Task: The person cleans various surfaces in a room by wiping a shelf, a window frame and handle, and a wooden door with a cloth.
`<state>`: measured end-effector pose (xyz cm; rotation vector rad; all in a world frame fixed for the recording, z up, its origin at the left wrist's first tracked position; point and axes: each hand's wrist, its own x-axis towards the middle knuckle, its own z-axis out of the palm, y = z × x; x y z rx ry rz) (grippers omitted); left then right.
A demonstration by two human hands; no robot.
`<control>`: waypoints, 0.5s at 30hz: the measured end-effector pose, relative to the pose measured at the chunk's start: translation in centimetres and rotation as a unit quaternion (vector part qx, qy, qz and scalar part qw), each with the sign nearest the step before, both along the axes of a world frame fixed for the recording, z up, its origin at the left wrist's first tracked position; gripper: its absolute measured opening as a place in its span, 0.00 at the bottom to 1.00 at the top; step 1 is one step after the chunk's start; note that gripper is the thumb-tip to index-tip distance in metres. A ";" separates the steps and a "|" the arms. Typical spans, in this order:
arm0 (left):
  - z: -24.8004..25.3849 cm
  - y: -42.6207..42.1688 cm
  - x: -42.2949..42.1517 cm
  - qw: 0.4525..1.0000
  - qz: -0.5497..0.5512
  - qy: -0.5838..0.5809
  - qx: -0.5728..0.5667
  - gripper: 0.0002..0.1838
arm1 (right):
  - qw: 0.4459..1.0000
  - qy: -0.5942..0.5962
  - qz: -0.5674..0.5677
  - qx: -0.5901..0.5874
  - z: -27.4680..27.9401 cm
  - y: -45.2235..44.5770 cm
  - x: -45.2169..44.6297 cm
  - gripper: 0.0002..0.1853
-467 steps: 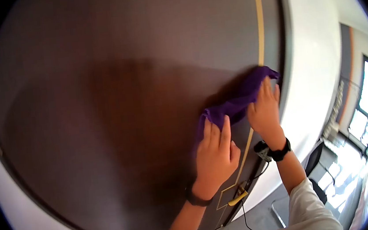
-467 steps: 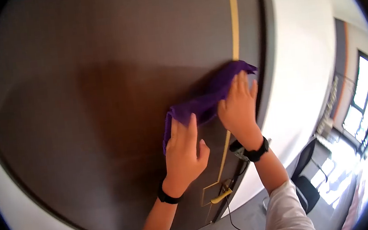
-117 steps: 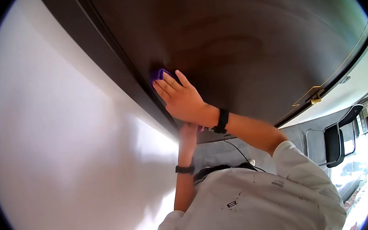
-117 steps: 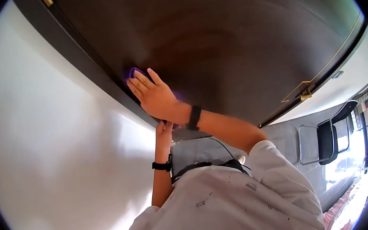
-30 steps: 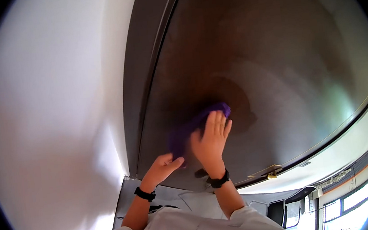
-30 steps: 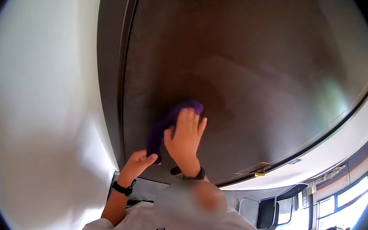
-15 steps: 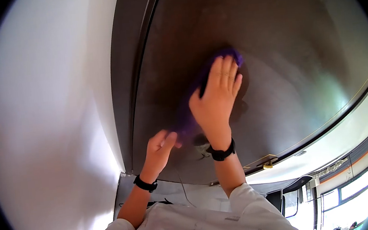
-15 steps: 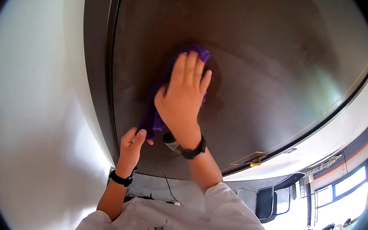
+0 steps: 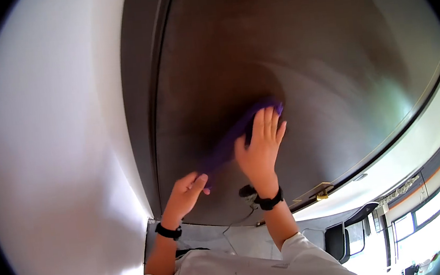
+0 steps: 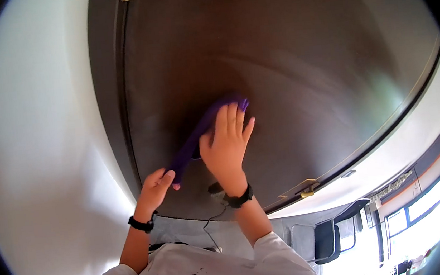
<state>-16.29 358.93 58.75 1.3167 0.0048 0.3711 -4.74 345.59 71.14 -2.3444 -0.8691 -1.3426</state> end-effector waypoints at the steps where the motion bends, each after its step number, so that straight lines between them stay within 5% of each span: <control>1: 0.3 0.8 0.6 0.999 -0.018 -0.006 0.030 0.16 | 1.000 -0.009 -0.005 0.008 1.3 -0.3 0.2 0.34; 7: 5.7 1.5 2.2 0.994 0.001 -0.109 0.026 0.17 | 0.996 -0.088 0.024 0.017 7.6 2.5 0.3 0.34; 15: 2.3 -0.5 2.7 0.997 0.024 -0.057 -0.036 0.20 | 0.992 -0.062 0.109 -0.029 5.8 4.8 -0.6 0.31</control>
